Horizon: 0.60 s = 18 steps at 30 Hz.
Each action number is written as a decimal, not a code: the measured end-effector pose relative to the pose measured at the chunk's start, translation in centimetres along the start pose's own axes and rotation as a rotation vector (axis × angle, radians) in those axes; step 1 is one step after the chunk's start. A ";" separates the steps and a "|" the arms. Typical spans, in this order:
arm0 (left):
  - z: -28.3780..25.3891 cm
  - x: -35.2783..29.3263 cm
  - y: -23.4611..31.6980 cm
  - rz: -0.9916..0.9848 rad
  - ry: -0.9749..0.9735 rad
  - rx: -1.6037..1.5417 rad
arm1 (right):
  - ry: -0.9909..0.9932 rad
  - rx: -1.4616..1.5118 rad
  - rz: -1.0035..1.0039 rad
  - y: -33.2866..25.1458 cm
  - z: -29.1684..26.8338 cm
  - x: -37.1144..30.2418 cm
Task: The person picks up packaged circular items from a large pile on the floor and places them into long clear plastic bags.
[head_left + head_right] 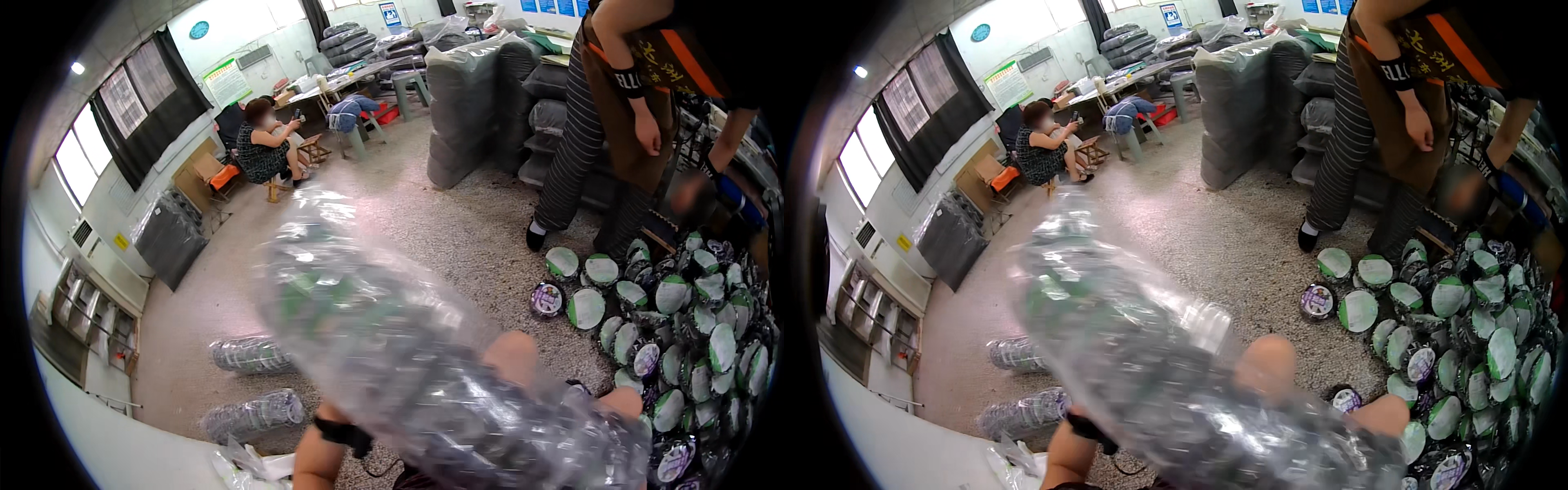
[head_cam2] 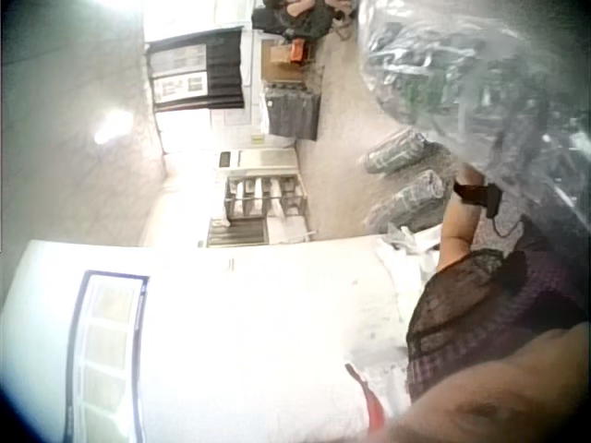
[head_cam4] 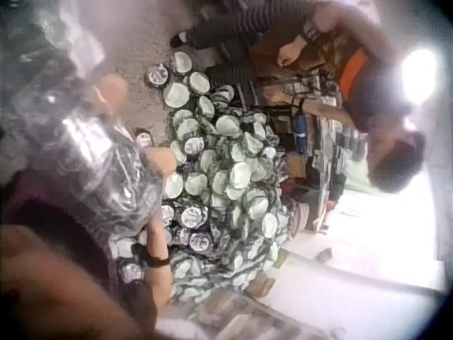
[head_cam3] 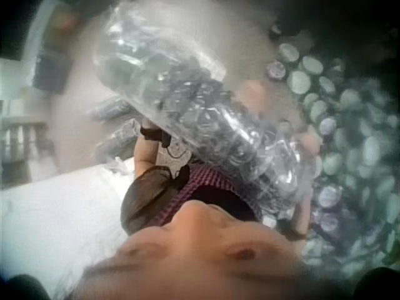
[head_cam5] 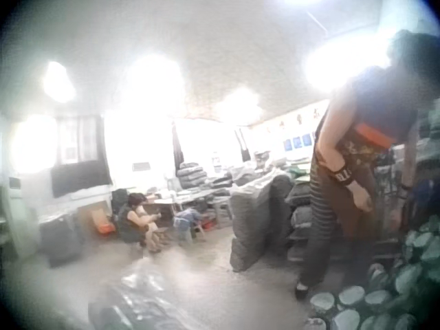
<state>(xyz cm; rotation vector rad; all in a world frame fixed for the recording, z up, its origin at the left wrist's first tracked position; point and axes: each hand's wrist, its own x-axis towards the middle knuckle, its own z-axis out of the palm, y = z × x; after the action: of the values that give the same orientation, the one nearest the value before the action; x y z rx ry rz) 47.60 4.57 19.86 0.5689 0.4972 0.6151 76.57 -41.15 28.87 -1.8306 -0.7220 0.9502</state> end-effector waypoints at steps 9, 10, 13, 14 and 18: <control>-12.9 -16.6 -7.4 -0.165 0.708 -0.031 | -0.476 -0.481 -1.155 -14.8 22.7 13.4; -10.5 -15.7 -7.8 -0.154 0.664 0.071 | -0.221 -0.739 -1.274 -14.8 22.9 13.9; 7.3 -8.8 -4.4 0.117 0.303 0.334 | -0.030 -0.774 -1.145 -11.3 21.9 16.2; 11.3 -8.5 -3.7 0.202 0.187 0.262 | -0.185 -0.920 -0.949 -12.0 21.4 15.7; 12.6 -4.2 -4.8 0.078 0.110 0.301 | -0.115 -0.935 -0.893 -9.5 19.2 17.1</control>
<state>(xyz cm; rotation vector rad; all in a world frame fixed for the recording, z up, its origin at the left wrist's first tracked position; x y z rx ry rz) 53.87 -5.69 27.20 0.8458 0.6803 0.6522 68.63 -14.92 26.98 -1.8302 -2.0696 0.0797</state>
